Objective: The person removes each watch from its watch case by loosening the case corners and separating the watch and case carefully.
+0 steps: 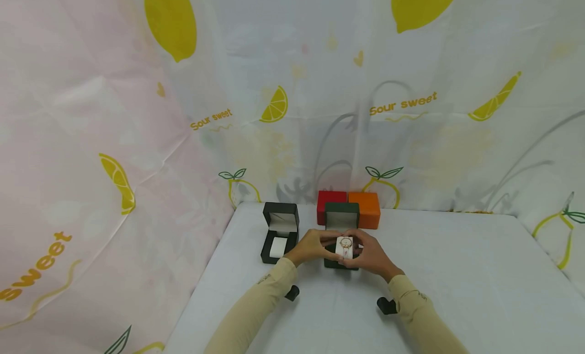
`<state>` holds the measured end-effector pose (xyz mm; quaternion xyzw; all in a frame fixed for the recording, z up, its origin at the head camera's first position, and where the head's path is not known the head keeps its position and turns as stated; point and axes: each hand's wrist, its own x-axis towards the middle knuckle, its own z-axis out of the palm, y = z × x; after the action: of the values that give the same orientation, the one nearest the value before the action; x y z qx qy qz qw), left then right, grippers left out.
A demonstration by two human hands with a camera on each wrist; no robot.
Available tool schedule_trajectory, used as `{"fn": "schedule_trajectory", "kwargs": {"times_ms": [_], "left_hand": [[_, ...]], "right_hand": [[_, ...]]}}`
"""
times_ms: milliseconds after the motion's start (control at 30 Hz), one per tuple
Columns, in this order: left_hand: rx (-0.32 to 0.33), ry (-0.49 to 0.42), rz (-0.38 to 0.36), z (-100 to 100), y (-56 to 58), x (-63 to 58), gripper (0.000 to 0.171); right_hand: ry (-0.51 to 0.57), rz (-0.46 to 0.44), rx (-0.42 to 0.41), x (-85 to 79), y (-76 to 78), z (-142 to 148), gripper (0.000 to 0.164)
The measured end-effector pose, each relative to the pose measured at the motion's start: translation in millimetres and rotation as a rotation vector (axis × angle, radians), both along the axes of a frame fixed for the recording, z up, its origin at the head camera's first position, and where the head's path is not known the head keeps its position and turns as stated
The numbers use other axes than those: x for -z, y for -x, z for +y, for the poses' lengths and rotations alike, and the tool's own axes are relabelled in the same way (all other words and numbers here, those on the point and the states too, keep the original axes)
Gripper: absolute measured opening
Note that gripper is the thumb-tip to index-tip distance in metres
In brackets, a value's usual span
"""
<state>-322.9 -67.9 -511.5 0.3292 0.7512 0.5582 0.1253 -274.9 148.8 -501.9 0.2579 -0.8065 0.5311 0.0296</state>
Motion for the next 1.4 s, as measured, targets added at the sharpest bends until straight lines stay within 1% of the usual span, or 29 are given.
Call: {"fn": "schedule_trajectory", "kwargs": {"times_ms": [33,133,267,367,500,633,700,867,933,1033,1133,1233,1400], "left_hand": [[0.0,0.002,0.003,0,0.0,0.1,0.065],[-0.011,0.004,-0.005,1,-0.3,0.4,0.064],[-0.038,0.008,-0.035,2,-2.2,-0.1,0.062],[-0.054,0.023,-0.028,3,-3.6,-0.4,0.061],[-0.065,0.035,-0.018,4,-3.9,-0.4,0.061],[-0.074,0.027,-0.02,5,-4.1,0.0,0.061],[-0.08,0.008,-0.033,5,-3.7,0.3,0.061],[-0.105,-0.032,-0.099,3,-1.1,0.5,0.063],[-0.102,-0.034,-0.125,2,0.4,1.2,0.067],[-0.086,-0.038,-0.142,0,2.3,3.0,0.071],[-0.084,-0.042,-0.135,-1,2.2,4.3,0.073],[-0.082,-0.05,-0.125,0,0.7,4.1,0.073],[-0.07,-0.064,-0.095,3,-2.6,3.1,0.071]], "right_hand": [[0.002,0.001,0.0,-1.1,-1.2,0,0.057],[0.003,0.017,0.007,12.4,5.9,3,0.058],[-0.02,-0.003,0.034,30.1,15.8,6,0.06],[-0.04,-0.027,0.05,30.1,16.0,5,0.058],[-0.043,-0.028,0.055,30.0,16.6,4,0.057],[-0.039,-0.023,0.06,29.4,15.8,5,0.058],[-0.016,-0.015,0.06,29.1,15.7,6,0.06],[0.083,-0.036,0.043,24.3,16.4,8,0.067],[0.09,-0.06,0.027,21.4,16.8,8,0.07],[0.072,-0.096,-0.002,19.4,17.6,9,0.074],[0.07,-0.135,-0.031,18.5,18.4,10,0.074],[0.077,-0.16,-0.054,17.0,19.4,11,0.07],[0.104,-0.183,-0.067,14.0,19.6,12,0.065]]}}
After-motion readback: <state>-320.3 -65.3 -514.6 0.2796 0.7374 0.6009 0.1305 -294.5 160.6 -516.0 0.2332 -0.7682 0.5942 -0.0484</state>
